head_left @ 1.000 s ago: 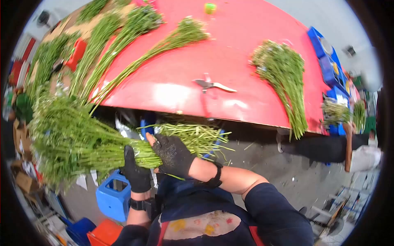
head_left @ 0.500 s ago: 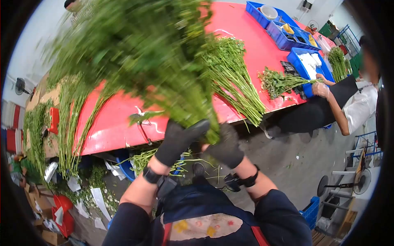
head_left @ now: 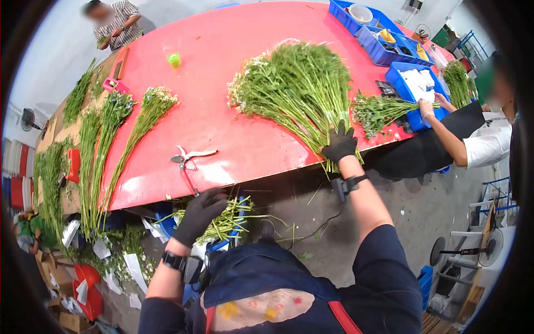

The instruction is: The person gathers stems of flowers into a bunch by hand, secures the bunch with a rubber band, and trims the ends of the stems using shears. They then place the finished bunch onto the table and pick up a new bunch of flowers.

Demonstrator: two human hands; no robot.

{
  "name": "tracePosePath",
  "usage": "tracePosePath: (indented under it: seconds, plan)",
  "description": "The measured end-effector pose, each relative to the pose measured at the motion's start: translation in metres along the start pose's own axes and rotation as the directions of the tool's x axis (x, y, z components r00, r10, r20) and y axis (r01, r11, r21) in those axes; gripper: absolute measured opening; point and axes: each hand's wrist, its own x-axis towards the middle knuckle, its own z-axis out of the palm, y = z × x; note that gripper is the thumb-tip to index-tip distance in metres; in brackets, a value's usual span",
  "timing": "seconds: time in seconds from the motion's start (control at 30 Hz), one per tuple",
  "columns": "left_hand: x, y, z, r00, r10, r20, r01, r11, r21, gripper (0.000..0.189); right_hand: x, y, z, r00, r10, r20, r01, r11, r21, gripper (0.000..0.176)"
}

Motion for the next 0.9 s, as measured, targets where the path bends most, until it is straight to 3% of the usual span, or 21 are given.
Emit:
tracePosePath:
  seconds: [0.03,0.13,0.2,0.23,0.27,0.3,0.33,0.37,0.43,0.47,0.53,0.57,0.6,0.7,0.8,0.9]
  plan:
    - [-0.018,-0.016,-0.012,0.998,-0.027,-0.054,0.031,0.997,0.066,0.057,-0.003,-0.012,0.015,0.996,0.039,-0.077,-0.05,0.988,-0.145,0.069]
    - [-0.073,-0.089,-0.046,0.957,-0.192,-0.22,0.203,0.979,0.03,0.064,0.001,-0.006,0.053,0.965,0.044,-0.257,-0.061,0.996,-0.057,0.061]
    - [-0.124,-0.123,-0.059,0.898,-0.273,-0.344,0.315,0.946,0.072,0.063,0.012,0.002,0.08,0.92,-0.03,-0.391,0.059,0.996,0.061,0.062]
    - [-0.149,-0.14,-0.065,0.867,-0.307,-0.394,0.356,0.933,0.058,0.061,0.003,-0.005,0.067,0.949,0.053,-0.311,-0.002,0.987,0.16,0.064]
    - [-0.174,-0.154,-0.07,0.853,-0.302,-0.425,0.327,0.945,-0.013,0.06,-0.007,-0.007,0.073,0.857,-0.031,-0.514,0.078,0.994,0.07,0.065]
    - [-0.198,-0.168,-0.075,0.843,-0.293,-0.451,0.288,0.954,-0.081,0.059,-0.039,-0.029,0.022,0.896,-0.079,-0.437,0.181,0.964,0.197,0.061]
    - [-0.22,-0.184,-0.081,0.823,-0.26,-0.505,0.306,0.952,0.008,0.058,-0.053,-0.038,0.035,0.663,-0.196,-0.722,0.362,0.929,0.08,0.049]
    - [-0.238,-0.193,-0.081,0.773,-0.292,-0.563,0.288,0.953,-0.099,0.056,-0.063,-0.051,0.043,0.585,-0.212,-0.783,0.506,0.85,0.148,0.038]
    - [-0.27,-0.22,-0.093,0.743,-0.255,-0.618,0.304,0.952,-0.027,0.054,-0.102,-0.106,0.055,0.78,-0.091,-0.619,0.477,0.726,0.495,0.013]
    - [-0.284,-0.228,-0.1,0.726,-0.269,-0.633,0.327,0.945,-0.027,0.054,-0.127,-0.136,0.061,0.875,-0.094,-0.476,0.469,0.409,0.783,0.009]
    - [-0.307,-0.242,-0.115,0.696,-0.293,-0.655,0.367,0.93,-0.026,0.055,-0.17,-0.204,0.072,0.88,-0.216,-0.423,0.463,0.19,0.866,0.009]
    - [-0.318,-0.247,-0.124,0.698,-0.299,-0.65,0.355,0.934,-0.049,0.055,-0.194,-0.243,0.073,0.926,-0.271,-0.262,0.295,0.088,0.951,0.008]
    - [-0.329,-0.248,-0.135,0.704,-0.304,-0.642,0.341,0.937,-0.07,0.055,-0.219,-0.276,0.06,0.897,-0.379,-0.228,0.309,0.166,0.937,0.007]
    - [-0.369,-0.271,-0.177,0.722,-0.3,-0.623,0.283,0.95,-0.129,0.058,-0.284,-0.374,0.036,0.717,-0.633,-0.29,0.566,0.287,0.773,0.012]
    - [-0.414,-0.35,-0.229,0.721,-0.281,-0.634,0.232,0.959,-0.162,0.062,-0.319,-0.468,0.065,0.705,-0.682,-0.193,0.45,0.22,0.866,0.014]
    - [-0.48,-0.356,-0.279,0.642,-0.281,-0.714,0.22,0.959,-0.179,0.062,-0.381,-0.557,0.026,0.677,-0.726,-0.121,0.465,0.295,0.835,0.014]
